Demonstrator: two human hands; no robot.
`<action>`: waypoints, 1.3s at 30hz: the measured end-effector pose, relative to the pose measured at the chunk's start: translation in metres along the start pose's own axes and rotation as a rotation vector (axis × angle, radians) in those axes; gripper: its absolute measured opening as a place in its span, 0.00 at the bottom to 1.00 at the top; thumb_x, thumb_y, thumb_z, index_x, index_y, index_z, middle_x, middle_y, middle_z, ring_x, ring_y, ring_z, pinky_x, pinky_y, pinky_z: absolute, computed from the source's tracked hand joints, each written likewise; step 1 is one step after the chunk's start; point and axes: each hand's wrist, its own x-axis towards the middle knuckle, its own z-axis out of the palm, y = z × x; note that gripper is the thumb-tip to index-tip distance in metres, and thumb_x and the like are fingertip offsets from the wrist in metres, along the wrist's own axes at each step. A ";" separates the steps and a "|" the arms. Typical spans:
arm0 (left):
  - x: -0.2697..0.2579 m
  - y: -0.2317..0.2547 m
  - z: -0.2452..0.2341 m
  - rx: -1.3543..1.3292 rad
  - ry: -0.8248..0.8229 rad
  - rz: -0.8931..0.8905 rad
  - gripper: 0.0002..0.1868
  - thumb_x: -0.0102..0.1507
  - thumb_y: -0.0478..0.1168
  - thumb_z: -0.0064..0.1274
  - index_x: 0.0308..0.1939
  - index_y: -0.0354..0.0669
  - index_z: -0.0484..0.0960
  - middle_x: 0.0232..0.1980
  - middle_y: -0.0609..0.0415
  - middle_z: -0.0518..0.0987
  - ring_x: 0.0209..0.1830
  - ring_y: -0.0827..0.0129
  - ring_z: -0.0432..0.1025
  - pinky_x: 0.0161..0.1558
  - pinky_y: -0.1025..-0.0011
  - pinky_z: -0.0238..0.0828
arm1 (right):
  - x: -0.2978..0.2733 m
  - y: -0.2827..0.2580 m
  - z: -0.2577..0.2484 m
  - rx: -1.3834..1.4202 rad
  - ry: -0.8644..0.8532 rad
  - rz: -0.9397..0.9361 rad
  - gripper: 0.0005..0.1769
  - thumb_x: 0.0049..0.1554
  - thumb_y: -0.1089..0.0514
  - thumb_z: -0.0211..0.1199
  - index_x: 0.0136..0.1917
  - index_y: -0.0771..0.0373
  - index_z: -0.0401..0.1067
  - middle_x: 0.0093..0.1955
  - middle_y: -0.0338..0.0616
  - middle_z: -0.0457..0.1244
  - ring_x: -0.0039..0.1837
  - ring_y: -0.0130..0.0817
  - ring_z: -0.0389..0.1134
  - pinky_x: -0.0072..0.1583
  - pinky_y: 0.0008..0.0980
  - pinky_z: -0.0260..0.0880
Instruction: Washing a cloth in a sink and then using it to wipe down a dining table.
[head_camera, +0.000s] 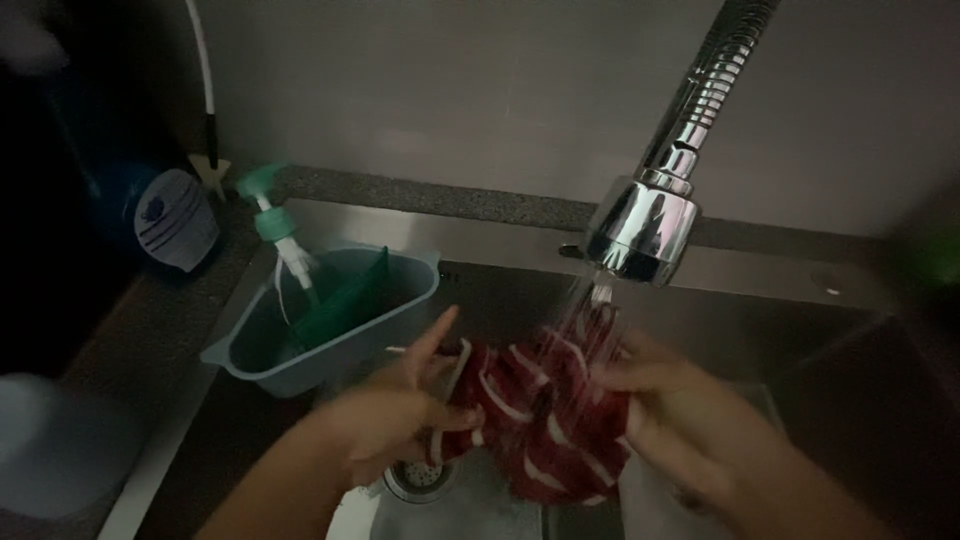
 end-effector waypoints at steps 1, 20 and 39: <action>0.003 -0.002 0.000 -0.002 0.001 0.000 0.64 0.57 0.26 0.58 0.81 0.85 0.37 0.84 0.54 0.47 0.81 0.50 0.50 0.69 0.42 0.64 | 0.001 -0.002 0.003 -0.001 -0.001 0.001 0.43 0.54 0.70 0.59 0.80 0.65 0.47 0.71 0.59 0.64 0.70 0.47 0.67 0.68 0.44 0.65; 0.007 -0.023 -0.051 -0.346 0.095 0.438 0.52 0.60 0.35 0.60 0.83 0.72 0.52 0.82 0.55 0.58 0.75 0.48 0.62 0.65 0.41 0.66 | -0.018 -0.018 0.038 -0.331 0.015 0.039 0.34 0.61 0.67 0.54 0.78 0.54 0.50 0.71 0.57 0.62 0.71 0.51 0.68 0.65 0.54 0.69; -0.026 -0.005 -0.001 0.365 0.089 0.271 0.13 0.59 0.40 0.63 0.38 0.30 0.88 0.34 0.45 0.87 0.28 0.68 0.78 0.35 0.68 0.75 | 0.010 -0.019 -0.003 0.037 -0.011 0.227 0.24 0.58 0.66 0.62 0.67 0.74 0.63 0.61 0.58 0.65 0.62 0.40 0.68 0.65 0.36 0.67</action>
